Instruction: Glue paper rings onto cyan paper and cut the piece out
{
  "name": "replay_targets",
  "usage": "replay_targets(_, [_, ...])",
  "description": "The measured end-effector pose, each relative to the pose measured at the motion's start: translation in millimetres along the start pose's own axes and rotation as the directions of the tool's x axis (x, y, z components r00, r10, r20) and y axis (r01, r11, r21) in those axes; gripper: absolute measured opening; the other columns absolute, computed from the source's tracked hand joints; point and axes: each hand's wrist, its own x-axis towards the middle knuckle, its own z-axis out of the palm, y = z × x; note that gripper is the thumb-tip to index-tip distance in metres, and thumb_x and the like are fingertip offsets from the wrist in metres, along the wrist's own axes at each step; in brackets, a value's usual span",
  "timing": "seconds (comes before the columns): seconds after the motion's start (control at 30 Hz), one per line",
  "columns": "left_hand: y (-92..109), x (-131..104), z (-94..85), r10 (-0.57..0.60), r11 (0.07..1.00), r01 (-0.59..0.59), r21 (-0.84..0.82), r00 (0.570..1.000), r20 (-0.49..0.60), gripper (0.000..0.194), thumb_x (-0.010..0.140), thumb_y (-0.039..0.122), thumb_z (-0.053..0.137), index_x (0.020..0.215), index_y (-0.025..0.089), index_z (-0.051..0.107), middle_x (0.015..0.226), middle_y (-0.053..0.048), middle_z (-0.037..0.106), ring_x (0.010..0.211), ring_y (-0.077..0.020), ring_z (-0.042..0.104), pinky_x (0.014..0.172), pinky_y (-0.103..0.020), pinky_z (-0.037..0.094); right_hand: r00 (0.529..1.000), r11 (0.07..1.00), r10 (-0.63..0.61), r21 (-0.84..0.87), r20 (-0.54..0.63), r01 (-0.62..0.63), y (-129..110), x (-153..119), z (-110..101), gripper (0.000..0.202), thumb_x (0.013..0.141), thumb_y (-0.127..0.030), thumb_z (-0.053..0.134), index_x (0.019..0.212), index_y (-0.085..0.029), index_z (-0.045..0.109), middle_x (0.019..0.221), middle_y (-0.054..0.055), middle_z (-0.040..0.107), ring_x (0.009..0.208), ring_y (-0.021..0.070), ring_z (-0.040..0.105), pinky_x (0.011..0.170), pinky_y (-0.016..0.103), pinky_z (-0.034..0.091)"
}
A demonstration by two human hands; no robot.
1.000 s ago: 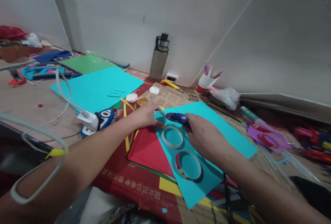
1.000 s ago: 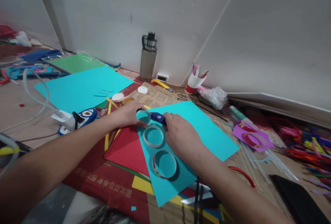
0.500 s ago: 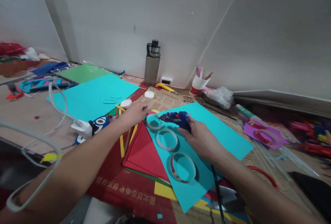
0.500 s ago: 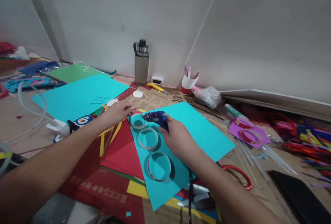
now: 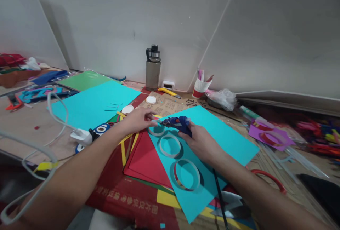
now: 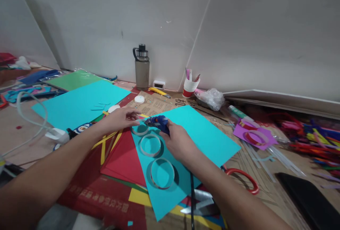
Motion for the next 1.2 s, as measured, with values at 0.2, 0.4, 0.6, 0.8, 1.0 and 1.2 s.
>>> replay_targets(0.2, [2.5,-5.1,0.8,0.059,0.997,-0.064,0.046,0.993,0.106,0.077,0.060,0.048,0.078,0.128,0.020,0.056,0.112,-0.006,0.067,0.098,-0.0231,0.063,0.079,-0.028,0.047,0.999,1.000,-0.017,-0.011,0.030,0.017,0.2,-0.7,1.5,0.025,0.089,-0.028,0.050,0.109,-0.016,0.060,0.104,0.012,0.070,0.094,0.0236,0.065,0.073,0.027,0.044])
replay_targets(0.4, [5.5,-4.7,3.8,0.057,0.997,-0.060,0.040,0.994,0.089,0.068,0.064,0.051,0.075,0.123,0.022,0.060,0.112,-0.006,0.067,0.100,-0.0250,0.062,0.079,-0.029,0.047,1.000,1.000,-0.007,0.023,0.006,0.007,1.5,-0.7,-3.6,0.027,0.089,-0.029,0.051,0.110,-0.015,0.061,0.105,0.012,0.070,0.095,0.0242,0.065,0.075,0.029,0.045])
replay_targets(0.6, [2.9,-5.0,1.8,0.085,0.994,-0.092,0.055,0.989,0.121,0.073,0.063,0.050,0.075,0.128,0.022,0.055,0.128,-0.007,0.059,0.117,-0.0282,0.055,0.093,-0.032,0.044,0.999,0.993,0.027,0.118,0.017,-0.029,3.8,-3.0,-16.1,0.029,0.087,-0.035,0.053,0.107,-0.015,0.061,0.106,0.011,0.070,0.092,0.0264,0.064,0.075,0.033,0.046])
replay_targets(0.8, [0.3,-7.4,-4.9,0.121,0.989,-0.136,0.062,0.971,0.205,0.064,0.064,0.040,0.076,0.123,0.024,0.057,0.121,-0.007,0.062,0.111,-0.0268,0.056,0.094,-0.034,0.042,0.995,0.953,0.073,0.290,0.063,-0.088,12.9,-16.0,-30.3,0.036,0.083,-0.040,0.057,0.110,-0.017,0.061,0.104,0.007,0.071,0.092,0.0263,0.064,0.076,0.035,0.048])
replay_targets(1.0, [8.4,-12.1,-9.7,0.098,0.983,-0.124,0.136,0.978,0.185,0.060,0.061,0.040,0.077,0.117,0.023,0.061,0.119,-0.007,0.064,0.112,-0.0291,0.056,0.092,-0.035,0.042,0.980,0.932,0.108,0.327,0.170,-0.159,25.3,-32.7,-40.5,0.040,0.080,-0.046,0.059,0.105,-0.015,0.063,0.099,0.008,0.072,0.090,0.0268,0.064,0.076,0.036,0.048])
replay_targets(1.2, [19.2,-11.4,-6.7,0.098,0.983,-0.128,0.133,0.972,0.213,0.046,0.060,0.031,0.076,0.104,0.022,0.067,0.109,-0.005,0.069,0.101,-0.0275,0.061,0.082,-0.031,0.046,0.968,0.955,0.015,0.282,0.252,-0.088,34.0,-37.6,-38.9,0.037,0.082,-0.045,0.058,0.108,-0.019,0.064,0.100,0.005,0.071,0.090,0.0249,0.062,0.078,0.035,0.046])
